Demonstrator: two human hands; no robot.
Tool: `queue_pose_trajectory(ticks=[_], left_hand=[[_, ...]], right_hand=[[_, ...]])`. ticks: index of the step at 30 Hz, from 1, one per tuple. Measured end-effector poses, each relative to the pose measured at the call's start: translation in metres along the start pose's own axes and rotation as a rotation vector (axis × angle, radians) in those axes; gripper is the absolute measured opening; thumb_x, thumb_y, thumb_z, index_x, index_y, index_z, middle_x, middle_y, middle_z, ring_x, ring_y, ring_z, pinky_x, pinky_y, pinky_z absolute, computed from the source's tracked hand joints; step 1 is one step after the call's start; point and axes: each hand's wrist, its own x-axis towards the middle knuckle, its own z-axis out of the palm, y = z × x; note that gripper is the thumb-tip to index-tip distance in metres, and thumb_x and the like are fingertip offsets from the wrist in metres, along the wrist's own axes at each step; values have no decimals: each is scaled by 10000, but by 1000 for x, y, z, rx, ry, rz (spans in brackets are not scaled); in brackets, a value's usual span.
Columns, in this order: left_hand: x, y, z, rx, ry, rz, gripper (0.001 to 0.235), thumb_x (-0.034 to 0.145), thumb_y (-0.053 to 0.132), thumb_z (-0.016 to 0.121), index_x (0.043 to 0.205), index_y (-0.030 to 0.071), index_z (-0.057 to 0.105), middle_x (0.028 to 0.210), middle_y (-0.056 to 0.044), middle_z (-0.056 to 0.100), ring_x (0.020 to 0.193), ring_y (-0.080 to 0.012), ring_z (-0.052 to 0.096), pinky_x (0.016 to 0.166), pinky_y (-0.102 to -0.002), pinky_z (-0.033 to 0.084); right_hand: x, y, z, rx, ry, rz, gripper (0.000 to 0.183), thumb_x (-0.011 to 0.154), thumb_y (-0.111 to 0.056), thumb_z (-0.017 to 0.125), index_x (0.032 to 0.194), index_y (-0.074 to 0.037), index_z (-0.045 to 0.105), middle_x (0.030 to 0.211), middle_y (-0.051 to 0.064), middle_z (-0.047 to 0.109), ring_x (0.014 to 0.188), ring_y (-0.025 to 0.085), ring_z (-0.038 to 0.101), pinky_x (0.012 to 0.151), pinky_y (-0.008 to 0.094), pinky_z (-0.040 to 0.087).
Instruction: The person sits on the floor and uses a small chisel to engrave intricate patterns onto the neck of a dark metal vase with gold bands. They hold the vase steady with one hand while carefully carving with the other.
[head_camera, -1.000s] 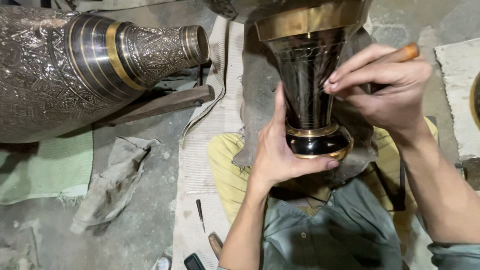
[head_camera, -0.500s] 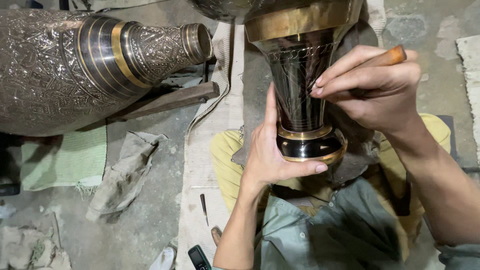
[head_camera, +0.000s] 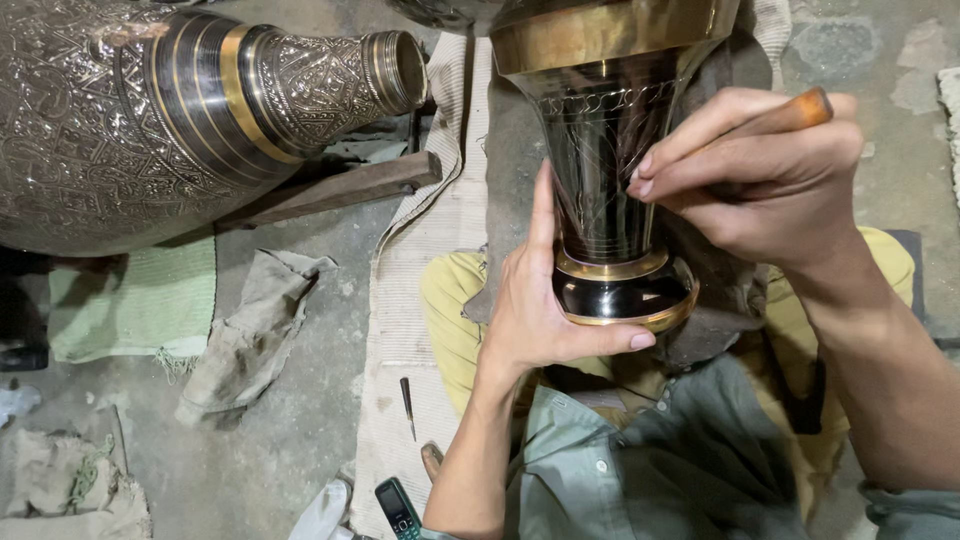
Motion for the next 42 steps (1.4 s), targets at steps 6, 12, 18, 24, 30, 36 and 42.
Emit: queue_pose_trajectory(ticks=[6, 12, 18, 24, 30, 36, 42], left_hand=[[-1, -1, 0, 55, 9, 27, 1438, 705, 492, 922, 1677, -6, -13, 1409, -199, 681, 1296, -327, 716, 1134, -357, 557], [-1, -1, -1, 32, -2, 8, 1451, 700, 490, 924, 1669, -31, -21, 1407, -206, 680, 1300, -325, 714, 1138, -359, 548], [0, -2, -1, 39, -7, 16, 1452, 700, 483, 927, 1667, -34, -25, 1396, -202, 687, 1295, -321, 718, 1144, -354, 543], [0, -2, 0, 44, 9, 50, 1429, 698, 460, 937, 1669, -29, 10, 1424, -214, 665, 1310, -323, 708, 1153, -361, 536], [1, -2, 0, 6, 3, 1, 1434, 690, 500, 910, 1678, -31, 17, 1388, -200, 691, 1274, -311, 730, 1134, -354, 557], [1, -2, 0, 35, 1, 19, 1436, 701, 510, 911, 1672, -27, 0, 1376, -190, 700, 1266, -308, 735, 1131, -354, 556], [2, 0, 0, 4, 5, 26, 1428, 706, 504, 916, 1675, -21, 8, 1387, -197, 692, 1271, -314, 732, 1131, -354, 556]], right_hand=[[-1, -1, 6, 12, 76, 19, 181, 745, 202, 751, 799, 32, 724, 847, 165, 717, 755, 210, 718, 686, 280, 610], [-4, -5, 4, -24, 58, 46, 192, 717, 218, 730, 802, 46, 734, 844, 170, 723, 781, 222, 732, 724, 301, 619], [-6, 1, 2, 63, 60, 27, 184, 709, 178, 748, 795, 17, 730, 834, 147, 716, 764, 197, 723, 707, 273, 614], [-13, 6, 9, 118, 148, 43, 199, 717, 178, 733, 822, 8, 731, 867, 149, 721, 786, 204, 717, 729, 283, 609], [-17, 8, 10, 87, 150, 50, 176, 728, 174, 747, 786, 8, 734, 842, 147, 725, 748, 186, 718, 684, 262, 609], [-25, 10, 11, 131, 176, 60, 177, 748, 179, 752, 784, 10, 714, 853, 145, 714, 793, 194, 727, 759, 286, 633], [-35, 19, 15, 220, 201, 69, 169, 825, 169, 781, 843, 10, 726, 876, 142, 721, 817, 188, 742, 794, 271, 653]])
